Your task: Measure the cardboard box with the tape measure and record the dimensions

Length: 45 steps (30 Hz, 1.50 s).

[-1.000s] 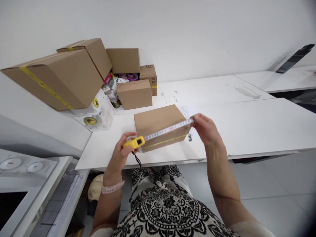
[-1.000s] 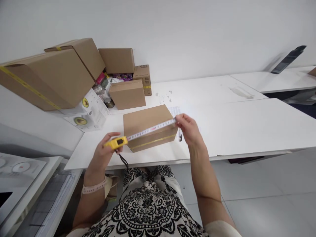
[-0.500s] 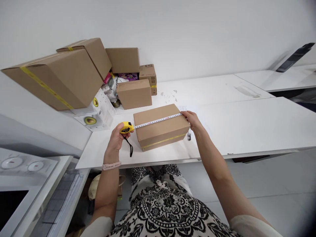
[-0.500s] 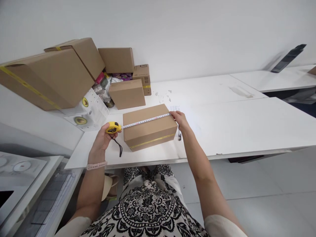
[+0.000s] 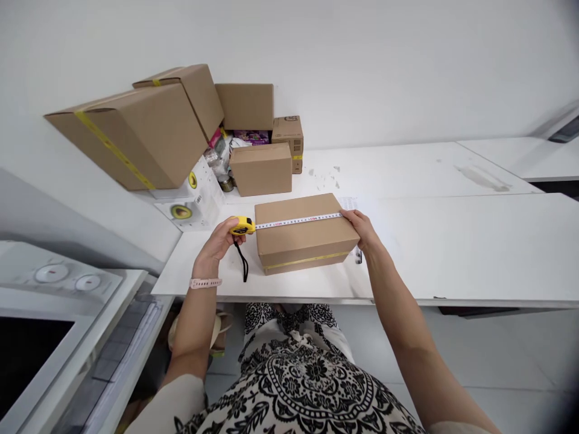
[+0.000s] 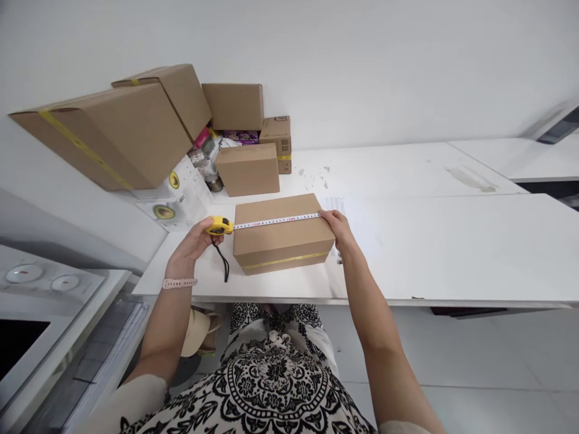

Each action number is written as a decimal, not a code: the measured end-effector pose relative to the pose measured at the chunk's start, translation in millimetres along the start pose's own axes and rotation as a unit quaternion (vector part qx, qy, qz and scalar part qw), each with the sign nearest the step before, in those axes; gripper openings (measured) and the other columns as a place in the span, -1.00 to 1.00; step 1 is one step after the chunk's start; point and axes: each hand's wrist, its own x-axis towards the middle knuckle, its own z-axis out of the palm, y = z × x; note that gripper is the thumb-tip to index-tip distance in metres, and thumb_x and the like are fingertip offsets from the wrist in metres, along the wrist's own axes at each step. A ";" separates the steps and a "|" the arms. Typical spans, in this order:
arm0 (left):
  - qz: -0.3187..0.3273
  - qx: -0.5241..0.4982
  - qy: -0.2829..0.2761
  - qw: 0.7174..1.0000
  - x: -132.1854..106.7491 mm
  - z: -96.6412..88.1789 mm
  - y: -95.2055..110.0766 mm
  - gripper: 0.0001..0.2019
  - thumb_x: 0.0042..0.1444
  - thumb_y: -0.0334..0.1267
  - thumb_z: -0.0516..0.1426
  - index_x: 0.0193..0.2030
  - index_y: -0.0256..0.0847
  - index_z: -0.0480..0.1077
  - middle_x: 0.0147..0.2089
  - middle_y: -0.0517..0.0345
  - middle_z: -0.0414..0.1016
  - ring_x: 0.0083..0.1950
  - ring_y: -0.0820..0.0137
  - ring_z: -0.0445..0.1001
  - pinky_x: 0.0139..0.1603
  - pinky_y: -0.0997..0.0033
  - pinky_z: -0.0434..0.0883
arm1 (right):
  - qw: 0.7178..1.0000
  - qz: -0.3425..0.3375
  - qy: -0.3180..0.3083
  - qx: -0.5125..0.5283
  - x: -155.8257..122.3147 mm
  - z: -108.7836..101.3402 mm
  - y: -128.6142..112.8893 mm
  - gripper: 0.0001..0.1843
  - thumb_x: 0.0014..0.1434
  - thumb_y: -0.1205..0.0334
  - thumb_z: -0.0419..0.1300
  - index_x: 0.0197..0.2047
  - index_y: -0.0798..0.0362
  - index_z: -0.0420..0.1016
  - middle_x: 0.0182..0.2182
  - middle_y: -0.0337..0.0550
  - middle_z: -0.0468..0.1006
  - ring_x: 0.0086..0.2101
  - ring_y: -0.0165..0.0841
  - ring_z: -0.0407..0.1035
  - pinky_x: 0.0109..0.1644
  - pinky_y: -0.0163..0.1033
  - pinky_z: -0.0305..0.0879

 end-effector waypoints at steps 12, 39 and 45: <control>-0.014 -0.003 -0.005 1.000 -5.3 -0.7 -4.5 -0.60 0.03 0.06 0.24 -0.24 -0.31 0.52 -0.35 -0.01 0.62 -0.52 0.41 0.42 -0.50 0.41 0.28 | 1.000 0.002 0.000 -0.010 -6.4 1.0 -2.9 -0.57 -0.08 -0.11 0.41 -0.41 0.01 0.35 -0.47 -0.26 0.39 -0.47 -0.41 0.24 -0.49 -0.27 0.11; -0.012 0.013 0.000 1.000 -10.9 2.3 -1.8 -0.57 0.01 0.08 0.24 -0.19 -0.30 0.50 -0.31 -0.03 0.63 -0.47 0.37 0.47 -0.49 0.39 0.30 | 0.978 0.070 -0.140 0.141 15.0 -7.6 8.3 -0.59 -0.13 -0.02 0.49 -0.31 0.09 0.56 -0.40 -0.15 0.60 -0.38 -0.30 0.44 -0.30 -0.23 0.36; -0.012 0.026 -0.004 1.000 -11.0 2.7 -2.2 -0.54 0.03 0.08 0.23 -0.16 -0.33 0.49 -0.29 -0.01 0.62 -0.46 0.39 0.46 -0.46 0.40 0.32 | 0.991 0.046 -0.089 0.091 12.1 -9.2 6.4 -0.54 -0.19 -0.09 0.51 -0.38 0.05 0.48 -0.41 -0.18 0.55 -0.39 -0.30 0.40 -0.32 -0.22 0.30</control>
